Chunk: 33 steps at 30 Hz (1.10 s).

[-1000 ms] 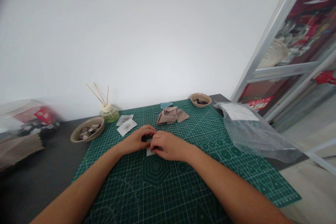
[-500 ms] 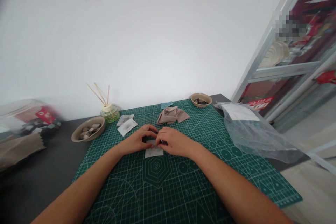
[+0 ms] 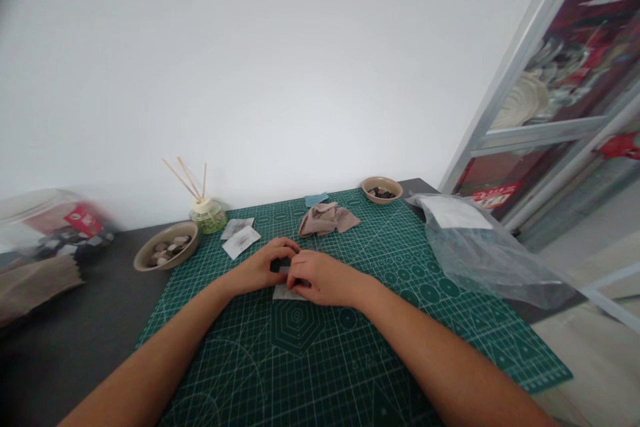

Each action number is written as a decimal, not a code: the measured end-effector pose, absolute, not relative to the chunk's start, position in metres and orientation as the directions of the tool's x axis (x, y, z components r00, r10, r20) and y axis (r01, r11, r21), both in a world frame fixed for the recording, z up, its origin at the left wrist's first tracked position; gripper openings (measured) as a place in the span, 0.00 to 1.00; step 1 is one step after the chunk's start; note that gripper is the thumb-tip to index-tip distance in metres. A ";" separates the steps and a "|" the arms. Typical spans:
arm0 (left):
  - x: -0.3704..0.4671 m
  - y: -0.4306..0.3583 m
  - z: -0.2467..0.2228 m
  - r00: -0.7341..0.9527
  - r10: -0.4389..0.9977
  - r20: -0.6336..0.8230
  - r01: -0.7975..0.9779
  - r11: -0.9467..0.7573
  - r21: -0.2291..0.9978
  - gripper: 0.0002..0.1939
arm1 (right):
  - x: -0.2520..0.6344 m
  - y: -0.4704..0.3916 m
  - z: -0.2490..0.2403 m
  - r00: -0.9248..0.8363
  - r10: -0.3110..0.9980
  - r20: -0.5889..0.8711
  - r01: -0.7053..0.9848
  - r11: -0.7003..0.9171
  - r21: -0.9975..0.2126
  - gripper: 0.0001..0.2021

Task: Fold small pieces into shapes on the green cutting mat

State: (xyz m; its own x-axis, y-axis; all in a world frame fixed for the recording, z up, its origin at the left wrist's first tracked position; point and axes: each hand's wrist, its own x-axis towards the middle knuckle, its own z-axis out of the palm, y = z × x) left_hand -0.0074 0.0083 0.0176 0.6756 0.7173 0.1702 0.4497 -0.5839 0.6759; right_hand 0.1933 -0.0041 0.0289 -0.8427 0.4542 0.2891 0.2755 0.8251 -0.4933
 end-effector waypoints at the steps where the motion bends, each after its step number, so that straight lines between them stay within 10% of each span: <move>1: -0.007 0.008 0.017 0.674 0.719 0.171 0.450 -0.582 0.677 0.11 | 0.193 -0.004 0.029 -0.845 0.452 0.287 0.274 0.825 -0.494 0.04; 33: -0.009 0.012 0.012 0.664 0.728 0.171 0.446 -0.569 0.691 0.06 | 0.192 -0.006 0.028 -0.843 0.470 0.260 0.294 0.809 -0.509 0.09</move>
